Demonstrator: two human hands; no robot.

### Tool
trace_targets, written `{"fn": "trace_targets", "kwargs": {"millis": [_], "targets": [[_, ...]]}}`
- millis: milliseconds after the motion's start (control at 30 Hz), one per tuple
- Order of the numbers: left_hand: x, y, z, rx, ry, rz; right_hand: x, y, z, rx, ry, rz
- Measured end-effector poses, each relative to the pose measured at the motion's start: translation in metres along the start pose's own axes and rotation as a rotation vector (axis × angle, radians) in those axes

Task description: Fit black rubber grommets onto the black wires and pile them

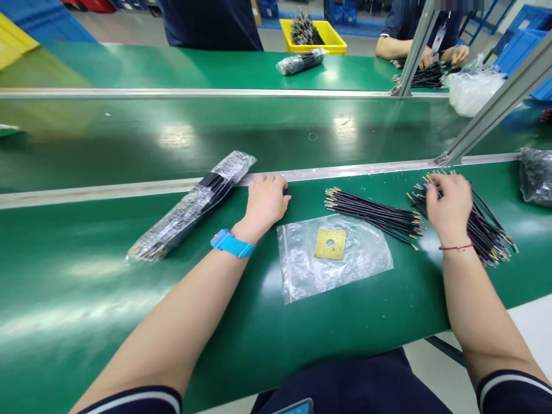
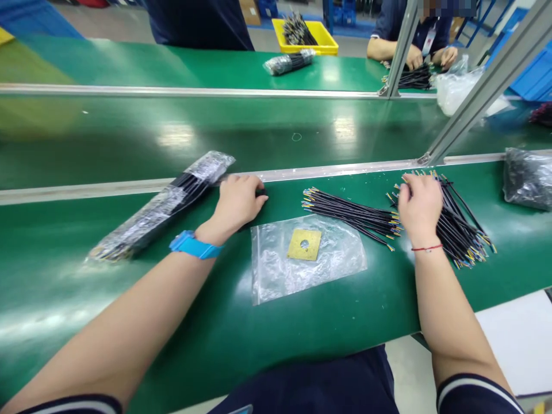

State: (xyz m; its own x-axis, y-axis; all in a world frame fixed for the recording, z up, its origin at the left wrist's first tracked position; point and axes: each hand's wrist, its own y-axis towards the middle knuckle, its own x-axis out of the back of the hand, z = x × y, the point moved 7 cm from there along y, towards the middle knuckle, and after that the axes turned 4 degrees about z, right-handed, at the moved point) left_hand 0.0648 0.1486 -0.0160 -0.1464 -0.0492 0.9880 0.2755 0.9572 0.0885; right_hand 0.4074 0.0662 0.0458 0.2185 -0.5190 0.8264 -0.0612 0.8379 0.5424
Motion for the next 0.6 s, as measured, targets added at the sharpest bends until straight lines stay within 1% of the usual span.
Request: {"fn": "trace_targets", "kwargs": {"millis": [100,133,200,233,300,400,467,533,600], "targets": [[-0.004,-0.011,-0.018,-0.176,0.012,0.061,-0.027,-0.009,0.068,0.244,0.092,0.208],[-0.006,-0.015,-0.024,-0.240,0.027,0.081,-0.041,-0.015,0.087,0.320,0.094,0.310],[-0.009,-0.025,-0.034,-0.348,0.065,0.105,-0.063,-0.026,0.112,0.389,0.046,0.440],[-0.011,-0.030,-0.037,-0.387,0.076,0.109,-0.071,-0.029,0.118,0.398,0.007,0.480],[-0.014,-0.038,-0.041,-0.440,0.051,0.118,-0.081,-0.032,0.120,0.387,-0.064,0.500],[-0.016,-0.047,-0.040,-0.442,-0.025,0.131,-0.080,-0.030,0.113,0.344,-0.054,0.469],[-0.016,-0.049,-0.037,-0.388,-0.061,0.118,-0.071,-0.027,0.105,0.263,0.041,0.433],[-0.014,-0.050,-0.034,-0.323,-0.089,0.098,-0.062,-0.026,0.100,0.197,0.171,0.424],[-0.013,-0.051,-0.033,-0.292,-0.108,0.105,-0.056,-0.029,0.102,0.218,0.272,0.471]]}}
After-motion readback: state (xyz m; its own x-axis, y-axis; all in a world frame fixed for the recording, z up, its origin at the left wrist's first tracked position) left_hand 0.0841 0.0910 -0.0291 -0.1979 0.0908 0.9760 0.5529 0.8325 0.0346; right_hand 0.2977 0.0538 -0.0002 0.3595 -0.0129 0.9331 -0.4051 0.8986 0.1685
